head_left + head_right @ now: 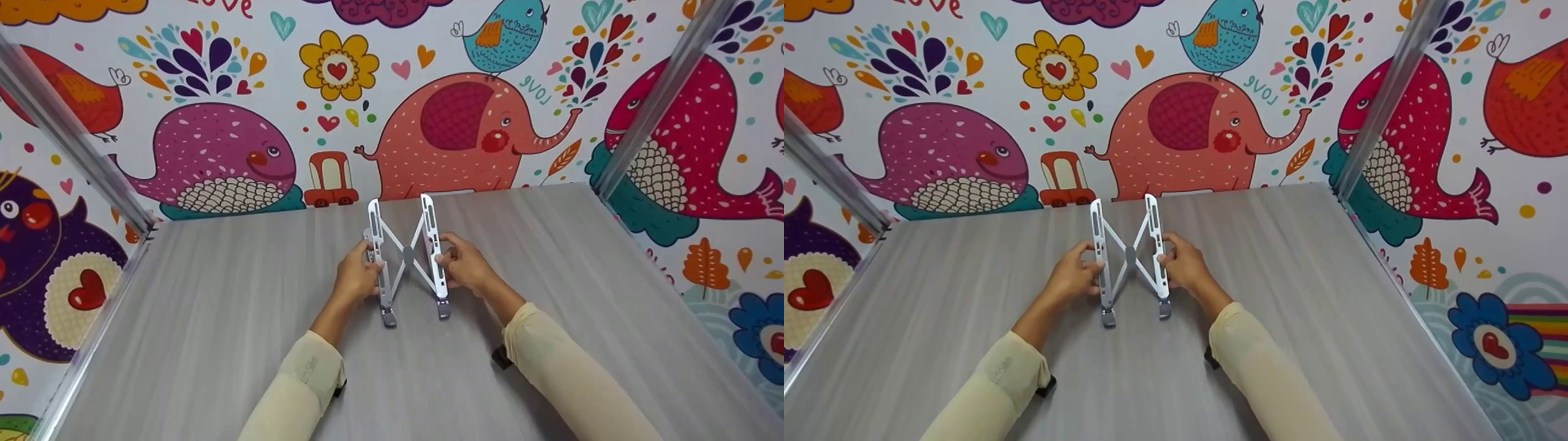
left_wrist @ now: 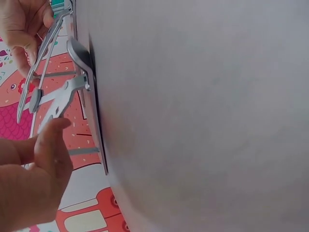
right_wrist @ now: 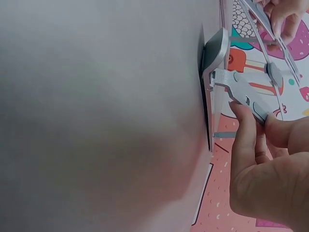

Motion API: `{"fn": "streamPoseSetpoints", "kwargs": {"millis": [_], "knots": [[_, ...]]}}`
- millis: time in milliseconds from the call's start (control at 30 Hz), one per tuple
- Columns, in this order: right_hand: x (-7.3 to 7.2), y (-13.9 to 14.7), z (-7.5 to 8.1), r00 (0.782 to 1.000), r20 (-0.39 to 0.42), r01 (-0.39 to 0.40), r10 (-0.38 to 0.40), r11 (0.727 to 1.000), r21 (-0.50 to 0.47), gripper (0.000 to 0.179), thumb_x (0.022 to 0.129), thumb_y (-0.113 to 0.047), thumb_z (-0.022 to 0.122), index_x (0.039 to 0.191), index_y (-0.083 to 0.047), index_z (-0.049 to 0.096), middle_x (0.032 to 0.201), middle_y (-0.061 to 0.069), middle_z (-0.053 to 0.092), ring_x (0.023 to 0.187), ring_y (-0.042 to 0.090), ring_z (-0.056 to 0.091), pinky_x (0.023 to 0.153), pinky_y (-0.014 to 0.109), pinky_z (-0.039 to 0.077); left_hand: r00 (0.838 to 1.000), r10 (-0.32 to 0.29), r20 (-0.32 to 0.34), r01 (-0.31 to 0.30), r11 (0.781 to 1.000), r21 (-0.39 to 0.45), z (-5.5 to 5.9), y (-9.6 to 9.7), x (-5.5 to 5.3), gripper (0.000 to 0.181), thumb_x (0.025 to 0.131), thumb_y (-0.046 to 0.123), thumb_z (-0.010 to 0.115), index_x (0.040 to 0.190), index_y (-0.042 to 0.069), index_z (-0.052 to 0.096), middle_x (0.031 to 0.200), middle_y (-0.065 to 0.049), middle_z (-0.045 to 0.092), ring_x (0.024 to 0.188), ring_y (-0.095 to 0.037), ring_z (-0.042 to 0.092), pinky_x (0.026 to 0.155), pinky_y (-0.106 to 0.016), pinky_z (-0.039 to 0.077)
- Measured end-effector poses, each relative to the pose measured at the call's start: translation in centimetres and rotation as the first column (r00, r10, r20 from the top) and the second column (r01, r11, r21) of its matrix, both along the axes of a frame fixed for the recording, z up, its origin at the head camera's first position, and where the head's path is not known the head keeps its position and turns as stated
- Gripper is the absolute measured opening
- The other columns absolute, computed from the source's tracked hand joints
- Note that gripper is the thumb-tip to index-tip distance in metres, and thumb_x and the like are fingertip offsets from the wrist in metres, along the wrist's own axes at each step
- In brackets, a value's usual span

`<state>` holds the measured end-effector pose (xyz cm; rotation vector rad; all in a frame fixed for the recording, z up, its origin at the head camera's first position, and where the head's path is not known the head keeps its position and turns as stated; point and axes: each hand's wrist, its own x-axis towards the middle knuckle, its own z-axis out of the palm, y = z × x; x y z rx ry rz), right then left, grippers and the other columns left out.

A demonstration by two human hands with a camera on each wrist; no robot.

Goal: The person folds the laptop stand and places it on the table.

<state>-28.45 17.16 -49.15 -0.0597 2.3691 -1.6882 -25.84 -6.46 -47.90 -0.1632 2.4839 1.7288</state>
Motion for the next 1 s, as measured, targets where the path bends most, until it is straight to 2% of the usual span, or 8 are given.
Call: {"fn": "streamPoseSetpoints", "kwargs": {"millis": [233, 467, 767, 1000], "knots": [[0.1, -1.0, -0.3, 1.0, -0.017, -0.009, 0.009, 1.0, 0.0, 0.041, 0.102, -0.006, 0.058, 0.141, -0.017, 0.054, 0.086, 0.007, 0.055, 0.075, 0.021, 0.063, 0.063, 0.044, 0.063, 1.0, -0.018, -0.002, 0.018, 1.0, 0.014, -0.2, 0.2, -0.2, 0.026, 0.099, 0.006, 0.062, 0.124, 0.014, 0.058, 0.08, -0.004, 0.058, 0.059, -0.015, 0.057, 0.048, -0.024, 0.049], [0.0, -1.7, -0.2, 1.0, -0.021, -0.004, 0.004, 1.0, 0.007, 0.039, 0.102, -0.006, 0.058, 0.138, -0.021, 0.056, 0.09, 0.009, 0.057, 0.079, 0.022, 0.063, 0.064, 0.043, 0.063, 0.999, -0.033, -0.004, 0.033, 0.999, -0.001, -0.2, 0.5, -0.4, 0.03, 0.1, 0.007, 0.063, 0.128, 0.012, 0.057, 0.089, -0.014, 0.067, 0.058, -0.014, 0.058, 0.053, -0.032, 0.055], [0.1, -2.5, -0.2, 0.999, -0.036, -0.007, 0.007, 1.0, 0.006, 0.039, 0.102, -0.006, 0.058, 0.139, -0.018, 0.055, 0.087, 0.009, 0.058, 0.075, 0.021, 0.062, 0.062, 0.043, 0.062, 0.999, -0.033, 0.021, 0.034, 0.999, -0.022, 0.0, 1.2, -0.7, 0.026, 0.101, 0.01, 0.062, 0.125, 0.019, 0.057, 0.085, -0.006, 0.06, 0.065, -0.017, 0.06, 0.052, -0.027, 0.052], [0.2, -3.1, -0.1, 0.998, -0.055, -0.011, 0.011, 1.0, 0.001, 0.04, 0.101, -0.004, 0.06, 0.137, -0.019, 0.057, 0.083, 0.006, 0.055, 0.07, 0.018, 0.06, 0.06, 0.043, 0.062, 0.999, -0.033, -0.013, 0.033, 0.999, -0.041, 0.0, 1.6, -0.7, 0.027, 0.099, 0.008, 0.064, 0.124, 0.019, 0.059, 0.083, -0.005, 0.058, 0.062, -0.014, 0.058, 0.049, -0.024, 0.051]]}}
